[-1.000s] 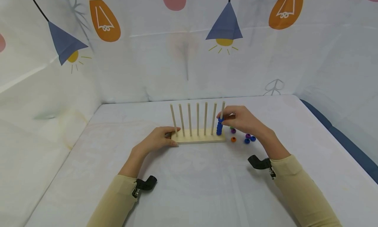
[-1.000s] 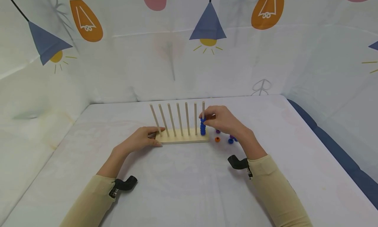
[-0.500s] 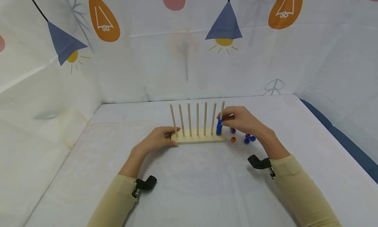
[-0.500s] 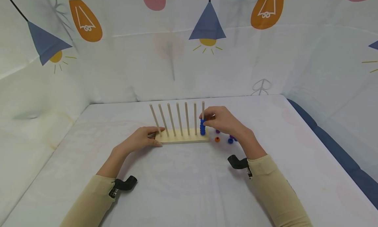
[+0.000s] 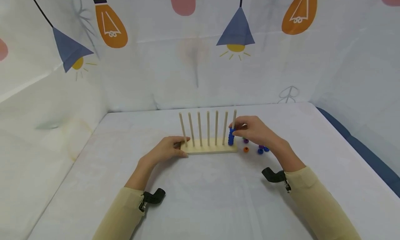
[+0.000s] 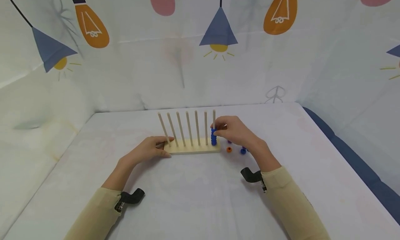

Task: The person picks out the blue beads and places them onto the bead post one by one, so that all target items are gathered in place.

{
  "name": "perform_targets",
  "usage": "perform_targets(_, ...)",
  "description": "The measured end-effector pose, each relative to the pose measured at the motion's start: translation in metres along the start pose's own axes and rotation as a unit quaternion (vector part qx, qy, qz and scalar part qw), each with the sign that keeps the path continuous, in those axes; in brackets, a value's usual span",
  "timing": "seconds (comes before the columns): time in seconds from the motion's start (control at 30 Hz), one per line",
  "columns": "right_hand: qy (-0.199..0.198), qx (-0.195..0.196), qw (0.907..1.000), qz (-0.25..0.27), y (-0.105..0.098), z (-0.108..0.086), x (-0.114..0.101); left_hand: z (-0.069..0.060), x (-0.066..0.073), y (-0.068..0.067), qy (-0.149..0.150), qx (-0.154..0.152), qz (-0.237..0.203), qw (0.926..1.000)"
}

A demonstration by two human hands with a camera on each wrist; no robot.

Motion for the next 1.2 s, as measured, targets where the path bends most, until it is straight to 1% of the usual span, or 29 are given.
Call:
perform_targets(0.07, 0.0, 0.0, 1.0, 0.004, 0.001, -0.001, 0.001, 0.0, 0.0, 0.0, 0.002, 0.0, 0.0, 1.0)
perform_targets(0.2, -0.016, 0.0, 0.9999, 0.004, 0.001, -0.001, 0.0, -0.001, 0.0, -0.001, -0.003, 0.001, -0.001, 1.0)
perform_targets(0.33, -0.022, 0.011, 0.9996, -0.014, -0.003, -0.003, 0.002, 0.0, -0.001, -0.001, -0.005, 0.0, 0.002, 1.0)
perform_targets(0.47, -0.018, 0.017, 0.9991, -0.034, -0.008, -0.008, 0.008, 0.0, 0.0, -0.001, 0.0, -0.002, 0.006, 1.0)
perform_targets(0.7, -0.016, -0.016, 0.9984, -0.052, -0.008, -0.02, 0.016, 0.001, -0.001, 0.0, 0.001, -0.002, 0.003, 1.0)
perform_targets(0.87, -0.029, -0.034, 0.9972, -0.061, -0.008, -0.027, 0.021, 0.002, -0.002, 0.001, 0.0, 0.001, 0.014, 0.9999)
perform_targets(1.0, -0.02, -0.041, 0.997, -0.062, -0.013, -0.032, 0.029, 0.002, -0.001, 0.001, 0.0, 0.001, 0.019, 0.9998)
perform_targets(1.2, -0.004, -0.049, 0.9948, -0.089, -0.019, -0.039, 0.04, 0.001, 0.0, 0.0, -0.005, -0.001, 0.021, 0.9998)
Point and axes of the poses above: each hand's wrist, its own z-axis towards the middle knuckle, its own y-axis out of the palm, x = y × z, the point moved 6 cm from there along z, towards the middle knuckle, and after that the axes turned 14 degrees about z, right-handed, at the moved point
